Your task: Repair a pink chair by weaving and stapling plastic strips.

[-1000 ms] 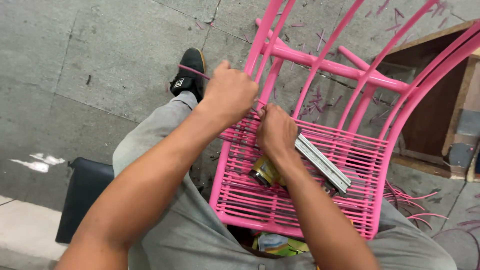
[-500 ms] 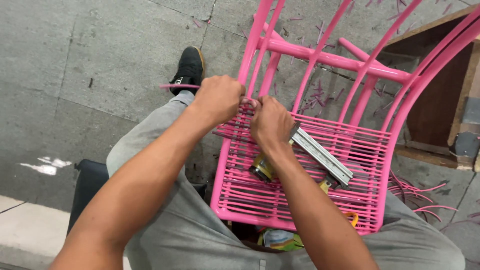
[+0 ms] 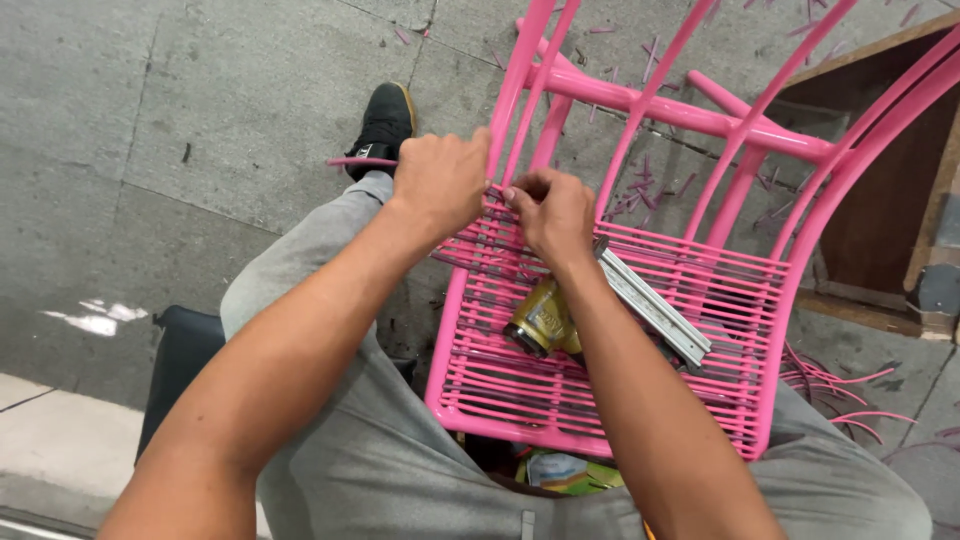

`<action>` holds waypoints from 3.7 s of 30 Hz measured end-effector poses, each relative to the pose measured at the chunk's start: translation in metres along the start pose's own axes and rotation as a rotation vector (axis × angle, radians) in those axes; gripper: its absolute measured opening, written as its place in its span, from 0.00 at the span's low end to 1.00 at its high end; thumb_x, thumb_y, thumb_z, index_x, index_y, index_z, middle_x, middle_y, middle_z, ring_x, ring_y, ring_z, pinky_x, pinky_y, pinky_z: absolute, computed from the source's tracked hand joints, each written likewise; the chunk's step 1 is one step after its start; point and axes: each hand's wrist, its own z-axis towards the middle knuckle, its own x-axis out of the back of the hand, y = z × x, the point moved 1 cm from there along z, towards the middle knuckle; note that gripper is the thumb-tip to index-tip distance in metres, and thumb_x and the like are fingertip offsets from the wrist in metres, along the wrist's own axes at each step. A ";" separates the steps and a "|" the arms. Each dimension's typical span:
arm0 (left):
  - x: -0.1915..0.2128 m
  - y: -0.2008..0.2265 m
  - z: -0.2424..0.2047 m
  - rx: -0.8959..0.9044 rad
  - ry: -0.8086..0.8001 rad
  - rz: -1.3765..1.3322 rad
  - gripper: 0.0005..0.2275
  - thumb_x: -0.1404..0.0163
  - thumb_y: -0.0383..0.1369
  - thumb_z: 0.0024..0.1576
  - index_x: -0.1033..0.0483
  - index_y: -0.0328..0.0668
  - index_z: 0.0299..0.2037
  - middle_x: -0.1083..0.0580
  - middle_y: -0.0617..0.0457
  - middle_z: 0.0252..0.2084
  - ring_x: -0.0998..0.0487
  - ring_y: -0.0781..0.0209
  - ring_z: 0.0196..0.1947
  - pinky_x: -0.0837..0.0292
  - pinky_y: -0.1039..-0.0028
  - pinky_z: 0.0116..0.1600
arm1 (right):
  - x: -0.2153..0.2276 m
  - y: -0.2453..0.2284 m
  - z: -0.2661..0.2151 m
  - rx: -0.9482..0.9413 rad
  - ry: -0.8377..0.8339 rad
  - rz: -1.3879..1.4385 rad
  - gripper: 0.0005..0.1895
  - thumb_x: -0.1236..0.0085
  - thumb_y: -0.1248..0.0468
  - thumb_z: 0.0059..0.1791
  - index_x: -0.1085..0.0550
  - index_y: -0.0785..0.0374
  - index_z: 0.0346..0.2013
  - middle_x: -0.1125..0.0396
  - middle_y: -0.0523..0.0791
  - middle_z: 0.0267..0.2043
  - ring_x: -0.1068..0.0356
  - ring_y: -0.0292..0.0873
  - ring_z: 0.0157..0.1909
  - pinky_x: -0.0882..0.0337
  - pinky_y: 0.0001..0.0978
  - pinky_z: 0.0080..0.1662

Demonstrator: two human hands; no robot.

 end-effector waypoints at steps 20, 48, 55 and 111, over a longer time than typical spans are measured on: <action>-0.008 -0.003 0.012 0.115 -0.123 -0.112 0.09 0.44 0.34 0.49 0.16 0.47 0.37 0.21 0.38 0.36 0.18 0.38 0.40 0.23 0.51 0.44 | 0.090 0.013 -0.112 0.271 0.039 -0.216 0.12 0.39 0.64 0.50 0.22 0.66 0.46 0.28 0.52 0.43 0.26 0.51 0.45 0.27 0.42 0.48; -0.004 -0.010 0.001 -0.201 0.118 -0.309 0.04 0.42 0.30 0.50 0.20 0.38 0.31 0.22 0.40 0.33 0.21 0.35 0.37 0.28 0.47 0.41 | 0.033 0.018 0.000 0.613 -0.039 -0.265 0.17 0.44 0.74 0.44 0.21 0.67 0.46 0.26 0.54 0.43 0.27 0.58 0.45 0.27 0.47 0.47; 0.006 -0.008 -0.003 -0.057 0.051 -0.368 0.05 0.42 0.32 0.52 0.19 0.39 0.31 0.22 0.39 0.32 0.21 0.36 0.37 0.27 0.49 0.43 | 0.030 0.008 -0.001 0.577 -0.159 -0.390 0.07 0.37 0.62 0.49 0.19 0.62 0.38 0.27 0.52 0.33 0.26 0.57 0.36 0.29 0.51 0.41; 0.009 -0.005 0.014 0.054 -0.283 0.068 0.18 0.40 0.50 0.53 0.17 0.42 0.39 0.20 0.38 0.40 0.18 0.39 0.43 0.23 0.53 0.46 | 0.010 -0.001 0.014 -0.017 -0.191 -0.227 0.11 0.35 0.53 0.46 0.16 0.54 0.37 0.24 0.50 0.33 0.23 0.52 0.39 0.27 0.46 0.44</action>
